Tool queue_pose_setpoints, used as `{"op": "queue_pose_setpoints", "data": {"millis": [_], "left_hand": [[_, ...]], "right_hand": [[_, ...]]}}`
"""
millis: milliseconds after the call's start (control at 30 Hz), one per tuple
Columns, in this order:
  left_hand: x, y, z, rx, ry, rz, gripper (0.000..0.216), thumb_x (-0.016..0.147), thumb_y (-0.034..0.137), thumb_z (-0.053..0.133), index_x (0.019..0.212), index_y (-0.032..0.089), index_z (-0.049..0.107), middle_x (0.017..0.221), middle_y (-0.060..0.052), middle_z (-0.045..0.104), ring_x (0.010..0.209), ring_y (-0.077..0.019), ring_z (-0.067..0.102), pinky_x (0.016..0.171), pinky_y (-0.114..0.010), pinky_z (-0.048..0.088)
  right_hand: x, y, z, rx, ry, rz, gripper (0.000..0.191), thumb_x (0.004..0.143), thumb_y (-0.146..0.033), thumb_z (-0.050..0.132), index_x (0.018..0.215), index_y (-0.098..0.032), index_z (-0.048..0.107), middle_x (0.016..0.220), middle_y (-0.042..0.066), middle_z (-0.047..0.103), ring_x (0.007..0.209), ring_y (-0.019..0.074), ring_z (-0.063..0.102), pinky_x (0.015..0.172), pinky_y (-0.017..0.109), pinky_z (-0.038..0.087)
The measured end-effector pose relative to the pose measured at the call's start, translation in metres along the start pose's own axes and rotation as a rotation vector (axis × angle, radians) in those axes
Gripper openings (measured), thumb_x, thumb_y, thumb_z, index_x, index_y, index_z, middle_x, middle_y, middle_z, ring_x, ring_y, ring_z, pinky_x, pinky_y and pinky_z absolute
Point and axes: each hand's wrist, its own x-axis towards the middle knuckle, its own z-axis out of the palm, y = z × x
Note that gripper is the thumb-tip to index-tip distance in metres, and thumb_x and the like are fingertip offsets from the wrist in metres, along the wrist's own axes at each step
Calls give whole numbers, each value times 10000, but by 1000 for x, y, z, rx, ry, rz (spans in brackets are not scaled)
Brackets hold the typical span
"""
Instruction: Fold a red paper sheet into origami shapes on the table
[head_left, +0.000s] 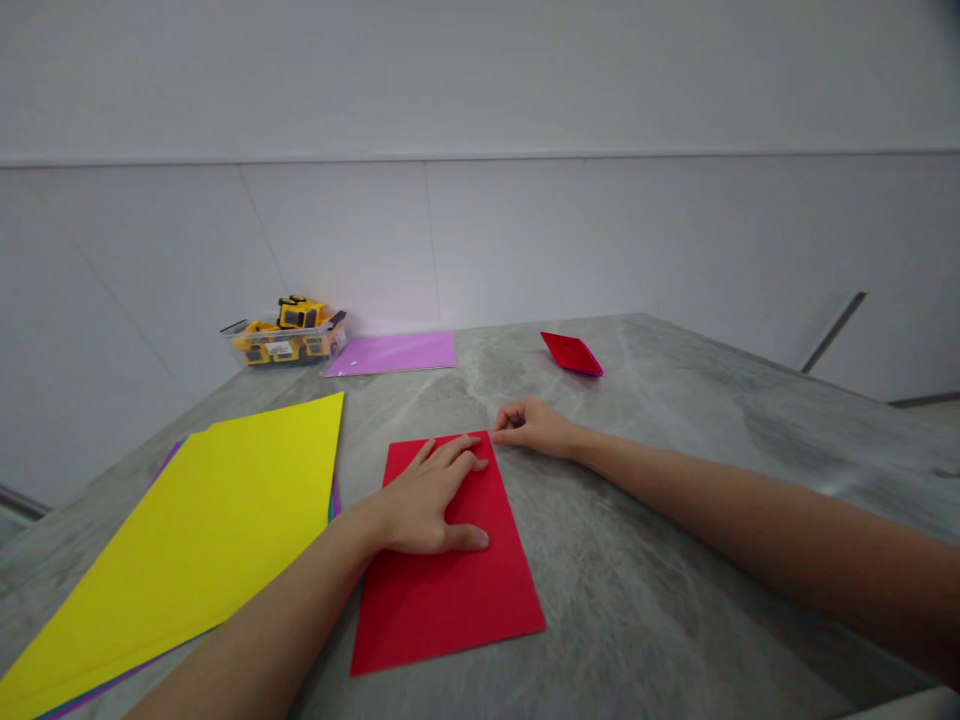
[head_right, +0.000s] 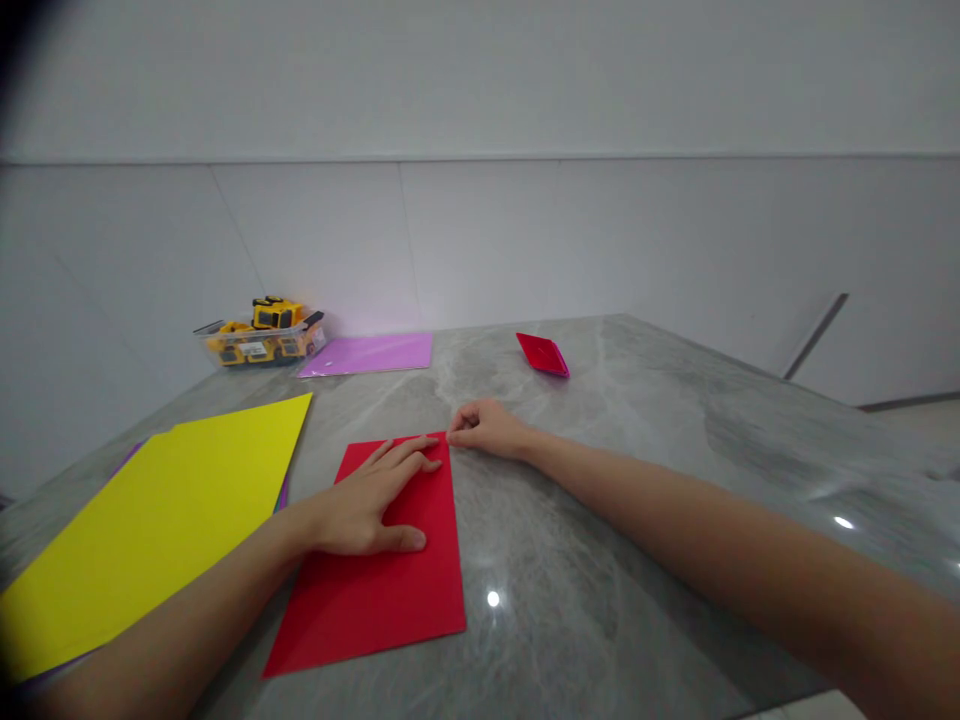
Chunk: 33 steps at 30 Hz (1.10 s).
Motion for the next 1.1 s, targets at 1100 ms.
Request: {"op": "queue_pose_setpoints", "data": {"millis": [1100], "left_hand": [[7, -14, 0, 110, 832, -185, 158, 835, 178, 509, 973, 164, 584, 906, -53, 575, 774, -179, 575, 751, -326, 490]], "right_hand": [[-41, -27, 18, -300, 139, -202, 54, 657, -112, 549, 628, -150, 574, 574, -29, 544, 533, 85, 487, 526, 193, 363]]}}
